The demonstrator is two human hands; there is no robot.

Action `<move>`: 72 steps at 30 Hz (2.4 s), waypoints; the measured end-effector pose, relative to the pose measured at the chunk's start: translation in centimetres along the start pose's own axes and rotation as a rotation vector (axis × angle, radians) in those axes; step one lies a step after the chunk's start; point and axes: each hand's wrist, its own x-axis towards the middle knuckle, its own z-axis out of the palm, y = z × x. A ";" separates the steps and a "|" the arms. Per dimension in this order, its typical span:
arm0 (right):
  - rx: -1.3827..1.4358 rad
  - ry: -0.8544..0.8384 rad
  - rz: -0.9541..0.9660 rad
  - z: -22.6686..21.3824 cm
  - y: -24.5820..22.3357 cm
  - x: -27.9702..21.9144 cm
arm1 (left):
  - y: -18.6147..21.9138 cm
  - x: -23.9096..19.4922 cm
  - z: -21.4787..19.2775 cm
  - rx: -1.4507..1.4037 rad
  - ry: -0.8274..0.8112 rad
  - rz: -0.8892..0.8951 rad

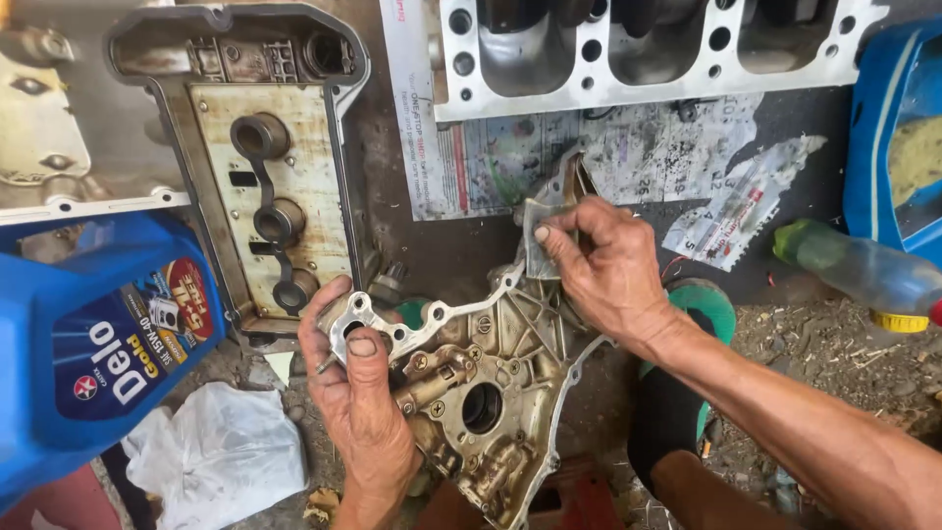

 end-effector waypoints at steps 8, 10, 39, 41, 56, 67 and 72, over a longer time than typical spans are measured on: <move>-0.065 -0.042 -0.218 1.6 0.3 -1.9 | 0.1 -0.2 -0.1 0.017 0.013 -0.036; -0.072 0.004 -0.105 1.1 -0.6 -1.3 | 0.0 -0.3 -0.1 0.013 0.006 -0.033; 0.018 -0.313 -0.278 1.5 -1.2 -1.6 | 0.0 0.2 -0.2 0.081 -0.020 0.040; 0.041 -0.298 -0.250 1.6 -2.0 -1.8 | 0.0 0.0 -0.3 0.067 -0.027 0.019; 0.128 -0.081 -0.036 0.6 0.5 -1.7 | -0.6 -0.1 -0.6 -0.025 -0.026 0.034; 0.221 0.023 0.345 0.2 0.3 1.0 | -0.8 0.0 -0.3 -0.018 0.042 -0.020; 0.119 -0.033 -0.119 2.0 2.2 1.7 | -1.4 0.3 -0.9 -0.055 0.081 -0.109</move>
